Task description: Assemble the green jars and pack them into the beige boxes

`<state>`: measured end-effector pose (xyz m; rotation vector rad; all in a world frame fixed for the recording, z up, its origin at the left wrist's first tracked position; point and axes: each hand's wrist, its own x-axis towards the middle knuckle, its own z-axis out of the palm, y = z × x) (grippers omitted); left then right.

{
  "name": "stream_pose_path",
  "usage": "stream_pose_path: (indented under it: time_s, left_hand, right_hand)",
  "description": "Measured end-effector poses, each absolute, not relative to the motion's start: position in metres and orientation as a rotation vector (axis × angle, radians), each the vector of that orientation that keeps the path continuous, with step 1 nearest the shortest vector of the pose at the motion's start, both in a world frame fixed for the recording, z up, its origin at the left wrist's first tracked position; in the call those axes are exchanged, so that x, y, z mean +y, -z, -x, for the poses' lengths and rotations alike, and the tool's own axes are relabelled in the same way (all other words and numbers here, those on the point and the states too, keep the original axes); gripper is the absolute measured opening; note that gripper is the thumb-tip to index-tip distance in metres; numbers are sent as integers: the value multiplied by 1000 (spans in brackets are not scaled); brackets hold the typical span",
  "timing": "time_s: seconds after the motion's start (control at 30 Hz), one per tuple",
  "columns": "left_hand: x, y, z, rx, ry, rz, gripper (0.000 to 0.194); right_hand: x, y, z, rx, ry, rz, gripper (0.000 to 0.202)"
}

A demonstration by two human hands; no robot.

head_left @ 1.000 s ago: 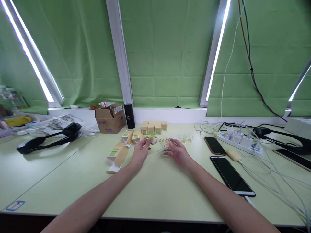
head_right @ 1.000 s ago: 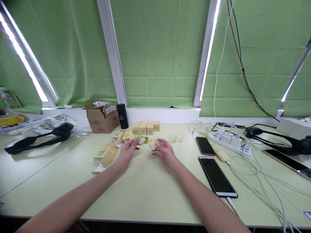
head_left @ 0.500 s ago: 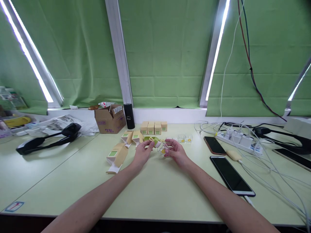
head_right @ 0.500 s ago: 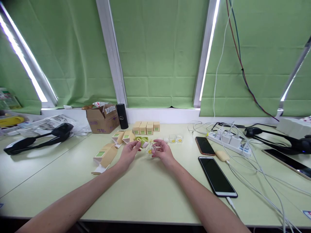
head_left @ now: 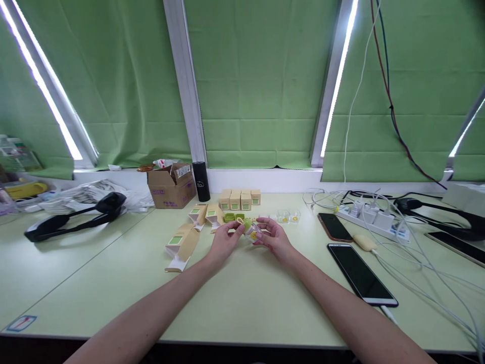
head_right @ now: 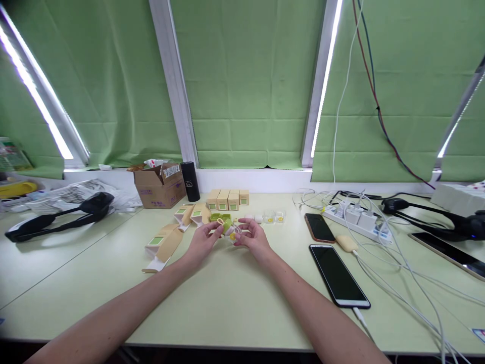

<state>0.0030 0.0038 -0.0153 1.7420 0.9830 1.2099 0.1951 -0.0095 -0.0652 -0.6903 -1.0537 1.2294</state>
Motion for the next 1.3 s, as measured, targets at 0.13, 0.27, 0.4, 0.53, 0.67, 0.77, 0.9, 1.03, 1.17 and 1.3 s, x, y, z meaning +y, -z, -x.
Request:
stream_pose_path:
  time_s: [0.13,0.27,0.4,0.53,0.67,0.77,0.9,1.03,1.17,1.3]
  left_hand:
    - [4,18,-3,995,-1210,-1750,56]
    - [4,20,-3,1031,-1173,-1727,59]
    - [4,19,-3,1026,-1174,-1700,59]
    - [5,19,-3,1010,-1205,-1656,64]
    - [6,21,-1,930,-1233,-1616,62]
    - [6,23,0,895,-1207,-1604,59]
    - [5,26,-1,906,-1161,-1673,59]
    - [0,26,-3,922,-1148,-1785,60]
    - [-7,22,-6,955,-1122,-1818,62]
    - [-10,21,-8,950,-1137,-1816,60]
  right_hand:
    - [-10,66,-195,-1060,-1231,706,60]
    - [-9,66,-195,-1053,-1233,700,60]
    - [-9,66,-195,-1046,-1246,702,60]
    - [-9,66,-195,-1020,-1237,707,60]
    - [-9,66,-195,-993,-1248,696,59]
    - [-11,62,-196,-970,-1255,687,58]
    - [-16,56,-195,-959,-1265,676,58]
    - [-18,53,-192,-946,-1258,672,60]
    - [-19,54,-190,-936,-1249,671,65]
    - [-21,53,-190,-957,-1255,661,70]
